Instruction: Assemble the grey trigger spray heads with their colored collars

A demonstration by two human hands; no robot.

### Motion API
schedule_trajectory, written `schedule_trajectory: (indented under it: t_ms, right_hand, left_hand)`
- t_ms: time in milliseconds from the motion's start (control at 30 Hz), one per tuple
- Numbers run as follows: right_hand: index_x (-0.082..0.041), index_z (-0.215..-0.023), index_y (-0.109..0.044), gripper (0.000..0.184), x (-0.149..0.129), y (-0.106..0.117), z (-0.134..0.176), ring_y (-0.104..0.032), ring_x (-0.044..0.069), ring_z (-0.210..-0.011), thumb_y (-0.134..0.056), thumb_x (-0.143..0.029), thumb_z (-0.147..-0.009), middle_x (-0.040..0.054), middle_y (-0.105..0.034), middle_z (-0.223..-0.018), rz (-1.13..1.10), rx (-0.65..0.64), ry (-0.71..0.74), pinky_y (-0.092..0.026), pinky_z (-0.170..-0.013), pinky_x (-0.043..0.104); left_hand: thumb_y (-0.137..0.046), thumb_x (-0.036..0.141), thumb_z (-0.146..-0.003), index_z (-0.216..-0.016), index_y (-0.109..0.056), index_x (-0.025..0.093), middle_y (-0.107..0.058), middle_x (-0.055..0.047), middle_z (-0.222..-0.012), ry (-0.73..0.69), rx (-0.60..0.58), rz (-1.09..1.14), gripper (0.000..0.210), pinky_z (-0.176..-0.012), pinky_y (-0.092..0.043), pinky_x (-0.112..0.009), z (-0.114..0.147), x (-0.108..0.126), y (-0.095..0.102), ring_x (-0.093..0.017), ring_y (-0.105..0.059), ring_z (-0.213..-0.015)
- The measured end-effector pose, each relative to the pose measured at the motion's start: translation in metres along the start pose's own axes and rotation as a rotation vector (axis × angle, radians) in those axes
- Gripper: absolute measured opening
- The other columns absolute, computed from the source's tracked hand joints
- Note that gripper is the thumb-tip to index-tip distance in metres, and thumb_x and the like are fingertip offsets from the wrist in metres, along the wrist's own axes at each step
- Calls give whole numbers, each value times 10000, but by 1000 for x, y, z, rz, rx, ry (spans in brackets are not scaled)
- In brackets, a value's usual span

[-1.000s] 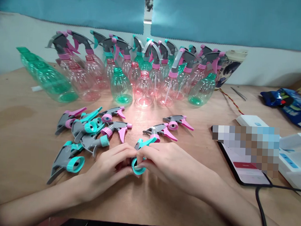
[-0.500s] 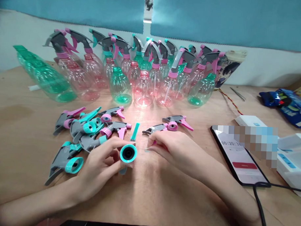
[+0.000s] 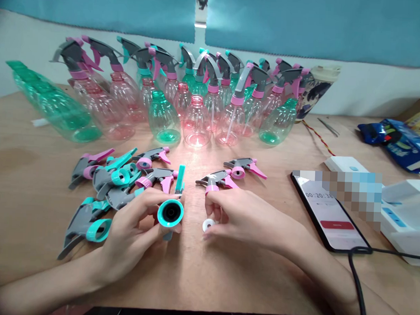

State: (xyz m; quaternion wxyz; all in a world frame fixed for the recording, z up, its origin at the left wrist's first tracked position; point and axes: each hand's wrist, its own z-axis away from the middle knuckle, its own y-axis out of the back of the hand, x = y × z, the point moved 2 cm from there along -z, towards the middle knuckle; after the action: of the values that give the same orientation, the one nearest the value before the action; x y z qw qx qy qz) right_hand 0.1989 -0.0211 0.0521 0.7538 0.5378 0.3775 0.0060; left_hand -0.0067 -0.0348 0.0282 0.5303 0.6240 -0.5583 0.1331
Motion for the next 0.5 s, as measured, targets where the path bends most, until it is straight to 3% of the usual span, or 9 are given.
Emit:
schedule_trajectory:
  t_ms: [133, 400, 500]
  right_hand:
    - [-193, -769, -561, 272, 6, -7, -1, -468, 104, -589, -753, -378, -717, -38, -572, -678, -27, -57, -37, -305, -462, 216]
    - [-182, -738, -587, 187, 9, -17, -3, -535, 109, -665, -742, -287, -741, -1, -597, -793, -140, -56, 44, -388, -518, 208]
    - [-180, -759, -575, 136, 6, -17, -3, -543, 90, -611, -702, -222, -781, -26, -605, -724, -221, -115, 59, -388, -500, 195]
  left_hand:
    - [-584, 204, -886, -1068, -576, 232, -606, -18, -919, 4, 6, 0, 185, -614, -483, -228, -1, 0, 0, -135, -572, -780]
    - [-593, 155, -868, -1063, -578, 253, -607, -10, -937, 10, -3, 23, 220, -625, -487, -231, 0, -2, -2, -137, -568, -792]
    - [-579, 161, -878, -1083, -574, 258, -596, -15, -948, 35, -18, 40, 226, -611, -487, -241, 1, -3, -2, -137, -567, -766]
